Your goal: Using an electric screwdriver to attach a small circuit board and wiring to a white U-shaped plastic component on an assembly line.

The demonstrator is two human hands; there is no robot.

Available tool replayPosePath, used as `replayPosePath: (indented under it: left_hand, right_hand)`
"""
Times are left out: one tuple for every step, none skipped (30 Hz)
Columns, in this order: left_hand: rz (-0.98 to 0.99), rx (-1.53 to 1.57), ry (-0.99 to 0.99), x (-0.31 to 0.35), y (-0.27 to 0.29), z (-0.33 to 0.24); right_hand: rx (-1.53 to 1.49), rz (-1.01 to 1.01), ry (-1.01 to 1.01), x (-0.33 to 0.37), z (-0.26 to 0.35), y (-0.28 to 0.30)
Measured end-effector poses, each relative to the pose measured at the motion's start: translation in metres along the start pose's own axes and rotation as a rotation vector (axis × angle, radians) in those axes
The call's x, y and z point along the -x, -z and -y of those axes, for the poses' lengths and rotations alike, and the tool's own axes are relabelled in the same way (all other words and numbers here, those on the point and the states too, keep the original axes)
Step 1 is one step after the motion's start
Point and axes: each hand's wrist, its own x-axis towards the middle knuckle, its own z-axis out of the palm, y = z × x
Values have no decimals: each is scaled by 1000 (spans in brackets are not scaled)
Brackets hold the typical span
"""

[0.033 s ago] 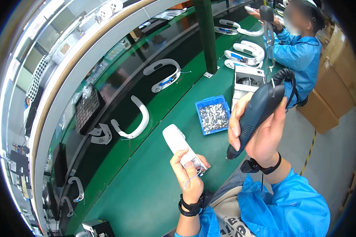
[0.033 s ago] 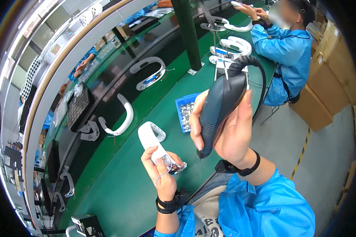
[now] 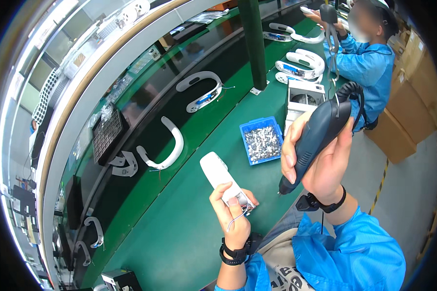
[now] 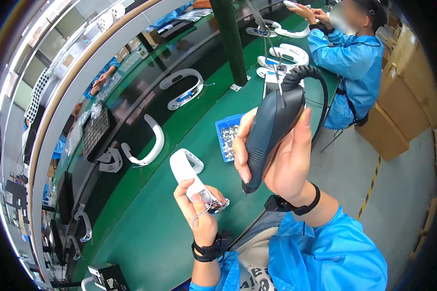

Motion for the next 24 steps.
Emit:
replayPosePath:
  left_hand:
    - [-2, -3, 3, 1, 2, -1]
    - [-1, 4, 11, 0, 1, -1]
    - [-1, 11, 20, 0, 1, -2]
    - [2, 14, 22, 0, 2, -1]
    - [1, 15, 20, -1, 4, -1]
    - [-2, 14, 17, -1, 6, -1]
    - [1, 16, 9, 0, 8, -2]
    - [-20, 22, 5, 2, 10, -2]
    - [-41, 28, 0, 3, 11, -2]
    - [-34, 34, -4, 3, 13, -5]
    - [-66, 37, -1, 5, 18, -8]
    - [-98, 40, 1, 6, 23, -11]
    - [-119, 46, 1, 6, 29, -11]
    - [-121, 46, -9, 9, 35, -13]
    - [-126, 49, -5, 11, 40, -15]
    - [-131, 52, -2, 13, 46, -17]
    - [-145, 59, 2, 18, 52, -19]
    - [-155, 55, -15, 21, 59, -23]
    - [-169, 40, -30, 25, 63, -28]
    - [-184, 23, -49, 28, 69, -31]
    - [-192, 21, -55, 32, 74, -36]
    - [-190, 29, -72, 38, 79, -40]
    - [-121, 14, -45, 60, 129, -21]
    - [-143, 5, -57, 68, 140, -15]
  right_hand:
    - [-19, -3, -6, 0, -2, -2]
    - [-15, -7, -3, -2, -2, -2]
    - [24, 8, -7, -4, -3, -2]
    - [62, 23, -13, -5, -6, -1]
    - [44, 42, -32, -5, -9, 5]
    - [46, 45, -25, -4, -11, 9]
    - [83, 85, -57, -3, -14, 13]
    - [126, 118, -90, -2, -14, 18]
    - [131, 205, -124, -3, -13, 28]
    - [137, 204, -117, -4, -14, 29]
    - [315, 185, -60, -4, -19, 29]
    - [493, 165, -1, -3, -22, 27]
    - [459, 87, 22, 0, -24, 22]
    - [457, 95, 29, 4, -29, 20]
    - [634, -33, 195, 9, -35, 24]
    - [804, -164, 366, 16, -38, 27]
    - [938, -147, 414, 30, -36, 31]
    - [1066, -126, 461, 44, -34, 36]
    - [1144, 18, 527, 57, -26, 37]
    - [1216, 163, 595, 64, -18, 36]
    - [1222, 180, 696, 64, -4, 29]
    - [1227, 197, 800, 61, 8, 24]
    - [1191, -2, 917, 95, -26, 16]
    - [1029, -127, 981, 77, -24, 5]
